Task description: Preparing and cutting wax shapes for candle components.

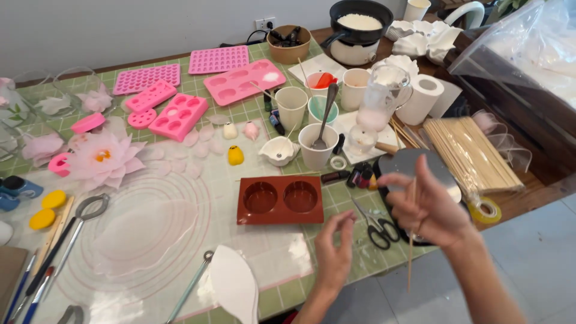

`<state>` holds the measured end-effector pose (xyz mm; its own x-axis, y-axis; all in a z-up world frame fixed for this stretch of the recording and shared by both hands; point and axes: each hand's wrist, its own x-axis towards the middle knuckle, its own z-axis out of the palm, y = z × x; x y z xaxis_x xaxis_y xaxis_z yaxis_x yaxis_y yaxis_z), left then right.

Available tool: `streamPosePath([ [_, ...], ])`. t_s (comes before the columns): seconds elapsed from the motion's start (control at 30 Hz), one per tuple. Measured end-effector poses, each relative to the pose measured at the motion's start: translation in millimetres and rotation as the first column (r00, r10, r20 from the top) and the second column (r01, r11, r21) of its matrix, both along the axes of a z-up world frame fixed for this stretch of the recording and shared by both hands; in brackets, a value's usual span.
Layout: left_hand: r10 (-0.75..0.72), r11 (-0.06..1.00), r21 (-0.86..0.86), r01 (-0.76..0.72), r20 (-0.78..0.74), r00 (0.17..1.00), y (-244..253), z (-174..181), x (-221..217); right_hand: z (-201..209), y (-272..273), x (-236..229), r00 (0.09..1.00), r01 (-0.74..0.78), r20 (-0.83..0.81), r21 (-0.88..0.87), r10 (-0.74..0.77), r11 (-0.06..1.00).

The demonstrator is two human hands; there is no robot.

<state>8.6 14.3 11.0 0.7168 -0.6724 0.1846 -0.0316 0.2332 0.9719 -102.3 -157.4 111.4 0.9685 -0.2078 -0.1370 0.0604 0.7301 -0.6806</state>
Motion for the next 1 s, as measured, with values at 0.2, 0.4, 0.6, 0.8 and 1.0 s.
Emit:
streamPosePath([
  [0.2, -0.548, 0.83, -0.425, 0.362, -0.492, 0.676, 48, 79, 19, -24, 81, 11, 0.992, -0.127, -0.013, -0.076, 0.127, 0.989],
  [0.4, -0.202, 0.917, -0.374, 0.136, -0.143, 0.969, 76, 22, 41, -51, 119, 9, 0.949, 0.208, -0.191, -0.226, -0.252, 0.952],
  [0.6, -0.32, 0.946, 0.014, 0.323, 0.176, 0.931, 77, 29, 23, -60, 147, -4, 0.892, 0.074, -0.392, -0.364, -0.224, 0.929],
  [0.8, -0.156, 0.985, -0.01, 0.17, 0.346, 0.925, 91, 35, 35, -147, 94, -16, 0.992, -0.007, -0.118, -0.338, -0.034, 0.941],
  [1.0, -0.049, 0.988, -0.105, 0.109, 0.457, 0.888, 112, 38, 41, -65, 163, 40, 0.824, 0.13, -0.455, -0.428, -0.338, 0.894],
])
